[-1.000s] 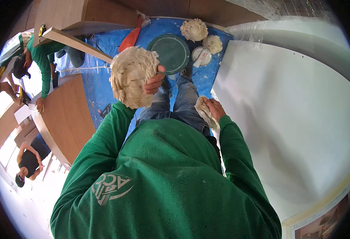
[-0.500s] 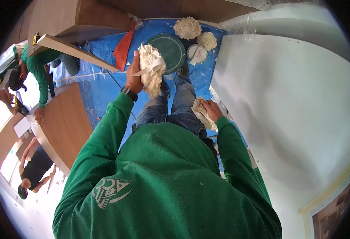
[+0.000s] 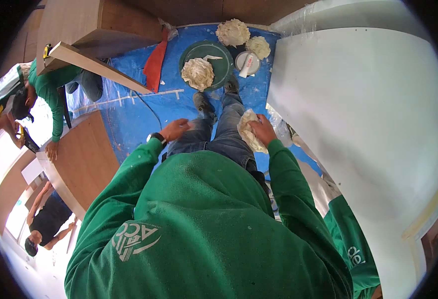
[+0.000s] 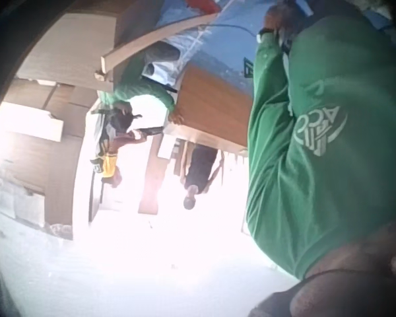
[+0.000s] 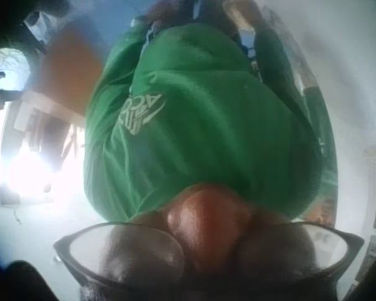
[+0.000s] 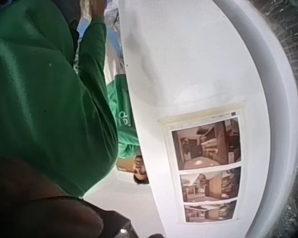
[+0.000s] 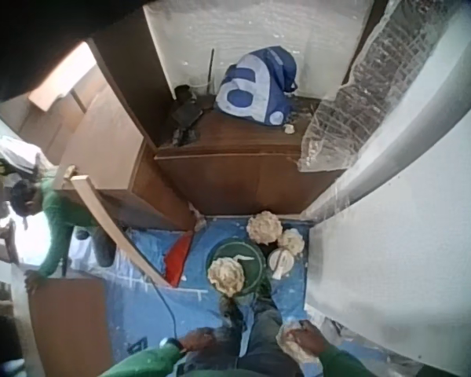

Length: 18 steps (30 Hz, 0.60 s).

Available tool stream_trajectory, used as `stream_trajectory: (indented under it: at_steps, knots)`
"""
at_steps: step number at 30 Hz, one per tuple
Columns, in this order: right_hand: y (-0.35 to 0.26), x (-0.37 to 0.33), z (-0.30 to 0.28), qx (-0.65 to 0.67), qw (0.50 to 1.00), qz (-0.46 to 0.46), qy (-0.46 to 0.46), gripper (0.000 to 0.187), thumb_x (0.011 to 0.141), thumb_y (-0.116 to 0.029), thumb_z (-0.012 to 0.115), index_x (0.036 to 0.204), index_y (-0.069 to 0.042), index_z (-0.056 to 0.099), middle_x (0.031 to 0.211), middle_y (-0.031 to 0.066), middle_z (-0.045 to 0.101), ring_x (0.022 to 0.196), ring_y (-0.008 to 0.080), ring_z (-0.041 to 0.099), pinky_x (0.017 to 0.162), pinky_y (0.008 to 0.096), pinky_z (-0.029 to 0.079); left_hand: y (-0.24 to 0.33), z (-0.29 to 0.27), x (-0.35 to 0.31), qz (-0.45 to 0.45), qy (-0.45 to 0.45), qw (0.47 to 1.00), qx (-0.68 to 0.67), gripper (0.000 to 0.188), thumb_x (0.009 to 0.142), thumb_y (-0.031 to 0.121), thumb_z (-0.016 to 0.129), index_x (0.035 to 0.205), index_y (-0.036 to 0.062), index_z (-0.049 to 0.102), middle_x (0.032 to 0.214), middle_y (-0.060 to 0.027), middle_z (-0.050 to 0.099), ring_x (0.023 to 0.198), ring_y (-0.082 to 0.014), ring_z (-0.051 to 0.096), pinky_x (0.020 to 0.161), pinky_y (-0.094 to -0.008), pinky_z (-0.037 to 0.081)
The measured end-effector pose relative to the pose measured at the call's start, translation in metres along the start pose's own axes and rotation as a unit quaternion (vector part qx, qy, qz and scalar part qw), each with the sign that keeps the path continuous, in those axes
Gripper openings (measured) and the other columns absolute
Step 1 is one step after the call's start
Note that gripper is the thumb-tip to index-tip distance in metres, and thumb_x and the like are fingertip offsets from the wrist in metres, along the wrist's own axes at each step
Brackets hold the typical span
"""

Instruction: The person cleans a putty knife with a cloth, then mixes a white substance from a tube with material in a small can using two putty knives while kneeling on the floor.

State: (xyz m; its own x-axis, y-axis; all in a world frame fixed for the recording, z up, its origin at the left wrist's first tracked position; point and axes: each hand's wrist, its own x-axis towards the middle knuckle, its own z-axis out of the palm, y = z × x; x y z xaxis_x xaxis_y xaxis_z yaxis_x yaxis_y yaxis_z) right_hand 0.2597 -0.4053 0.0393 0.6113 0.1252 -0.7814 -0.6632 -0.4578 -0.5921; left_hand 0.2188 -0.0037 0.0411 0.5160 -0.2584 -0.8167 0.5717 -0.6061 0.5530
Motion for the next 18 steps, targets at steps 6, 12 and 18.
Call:
stream_trajectory:
  at_steps: [6, 12, 18]
  knots:
    - [-0.085, -0.005, 0.032, 0.008, 0.998, -0.069, 0.003, 0.056, 0.092, -0.026, 0.064, 0.137, 0.004, 0.051, 0.119, 0.0198, 0.066, 0.105, 0.0259, 0.064, 0.092, 0.0365, 0.05, 0.07, 0.037, -0.027, 0.048, -0.213, 0.976, -0.017, 0.074, 0.095, 0.068, 0.049, 0.121, 0.0022, 0.071, 0.123, -0.0225, 0.068, 0.118, -0.0374, 0.062, 0.103, -0.0427, 0.046]
    - [-0.128, 0.023, 0.059, 0.13, 0.985, -0.109, -0.035, 0.051, 0.094, -0.023, 0.062, 0.137, 0.003, 0.052, 0.12, 0.0154, 0.066, 0.105, 0.0215, 0.064, 0.092, 0.0331, 0.049, 0.111, 0.028, -0.06, 0.132, -0.216, 0.967, 0.035, 0.065, 0.1, 0.059, 0.052, 0.092, -0.0022, 0.074, 0.079, -0.023, 0.068, 0.077, -0.0326, 0.067, 0.075, -0.0471, 0.05]
    - [-0.15, 0.095, 0.069, 0.292, 0.947, -0.061, -0.119, 0.058, 0.101, -0.026, 0.058, 0.149, 0.002, 0.042, 0.116, 0.0097, 0.065, 0.108, 0.0153, 0.061, 0.096, 0.0285, 0.046, 0.109, 0.047, -0.029, 0.047, -0.195, 0.979, -0.04, 0.055, 0.099, 0.052, 0.059, 0.11, 0.0003, 0.072, 0.094, -0.0188, 0.072, 0.085, -0.0306, 0.068, 0.08, -0.0452, 0.051]
